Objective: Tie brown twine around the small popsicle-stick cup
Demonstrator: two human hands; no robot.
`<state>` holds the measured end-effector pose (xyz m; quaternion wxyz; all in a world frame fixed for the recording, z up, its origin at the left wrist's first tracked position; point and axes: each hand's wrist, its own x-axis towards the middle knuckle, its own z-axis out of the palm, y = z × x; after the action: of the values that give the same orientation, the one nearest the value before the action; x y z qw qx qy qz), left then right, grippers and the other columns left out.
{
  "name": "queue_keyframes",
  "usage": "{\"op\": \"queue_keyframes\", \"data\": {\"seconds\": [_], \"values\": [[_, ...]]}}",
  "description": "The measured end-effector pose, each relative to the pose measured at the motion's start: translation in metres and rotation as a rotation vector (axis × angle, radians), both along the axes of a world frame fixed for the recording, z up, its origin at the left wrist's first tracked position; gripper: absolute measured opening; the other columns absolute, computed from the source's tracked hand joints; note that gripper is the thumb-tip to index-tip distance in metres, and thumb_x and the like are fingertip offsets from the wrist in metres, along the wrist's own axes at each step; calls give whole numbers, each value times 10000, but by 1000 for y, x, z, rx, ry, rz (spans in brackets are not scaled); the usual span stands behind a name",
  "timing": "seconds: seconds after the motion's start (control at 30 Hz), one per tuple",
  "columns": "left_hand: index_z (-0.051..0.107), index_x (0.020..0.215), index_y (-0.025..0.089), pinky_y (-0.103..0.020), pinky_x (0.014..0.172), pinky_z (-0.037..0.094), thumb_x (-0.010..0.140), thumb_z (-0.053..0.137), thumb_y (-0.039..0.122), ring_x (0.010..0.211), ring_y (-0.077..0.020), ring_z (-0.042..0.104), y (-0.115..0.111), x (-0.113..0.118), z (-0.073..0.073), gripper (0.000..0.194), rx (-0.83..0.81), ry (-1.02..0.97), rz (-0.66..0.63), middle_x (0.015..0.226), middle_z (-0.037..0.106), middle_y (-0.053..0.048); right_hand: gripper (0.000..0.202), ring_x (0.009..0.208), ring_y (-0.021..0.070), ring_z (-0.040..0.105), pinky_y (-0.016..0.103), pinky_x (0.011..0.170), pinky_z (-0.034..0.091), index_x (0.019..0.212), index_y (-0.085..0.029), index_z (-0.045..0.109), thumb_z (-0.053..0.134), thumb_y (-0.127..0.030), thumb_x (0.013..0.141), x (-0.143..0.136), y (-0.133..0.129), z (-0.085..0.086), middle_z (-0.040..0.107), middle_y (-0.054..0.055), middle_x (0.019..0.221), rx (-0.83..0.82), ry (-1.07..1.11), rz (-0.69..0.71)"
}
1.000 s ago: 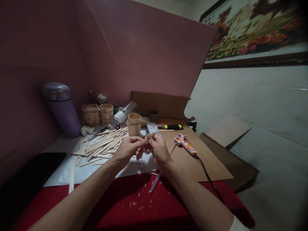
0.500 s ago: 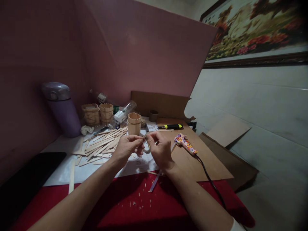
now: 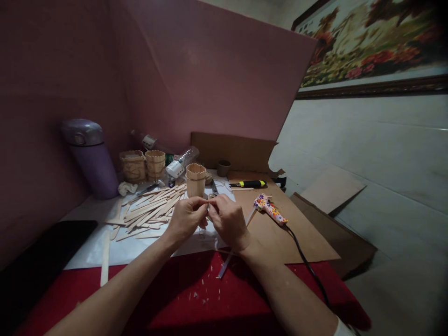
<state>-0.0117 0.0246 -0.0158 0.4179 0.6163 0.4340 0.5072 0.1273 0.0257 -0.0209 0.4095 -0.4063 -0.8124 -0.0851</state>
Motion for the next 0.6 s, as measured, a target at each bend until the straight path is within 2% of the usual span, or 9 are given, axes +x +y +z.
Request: {"op": "queue_keyframes", "data": {"seconds": [0.2,0.33,0.47,0.6], "values": [[636,677,116,-220,407,460,728,594,267,393,-117,559,-2,2,4,165,-59,-73,-40,462,587,7,164,749,176,559,277,683,429,829,-159,570,416,-173,883,0,3,0,603,69,792,-50,89,37],[634,684,117,-221,398,456,728,593,263,392,-119,561,-1,1,4,158,-32,-49,-3,480,587,9,178,802,179,569,279,725,434,846,-155,572,402,-159,900,1,3,1,613,78,822,-74,116,102],[641,687,123,-210,410,446,756,559,245,394,-116,558,1,-1,-1,162,53,48,14,451,582,7,160,771,183,561,285,708,434,830,-158,558,412,-166,895,0,2,0,598,74,797,-62,83,66],[646,714,117,-209,403,436,759,561,252,385,-112,545,0,-1,-2,166,28,27,-8,444,579,9,150,750,190,555,297,690,437,841,-160,536,394,-175,887,-1,2,-1,588,76,798,-55,88,30]]}}
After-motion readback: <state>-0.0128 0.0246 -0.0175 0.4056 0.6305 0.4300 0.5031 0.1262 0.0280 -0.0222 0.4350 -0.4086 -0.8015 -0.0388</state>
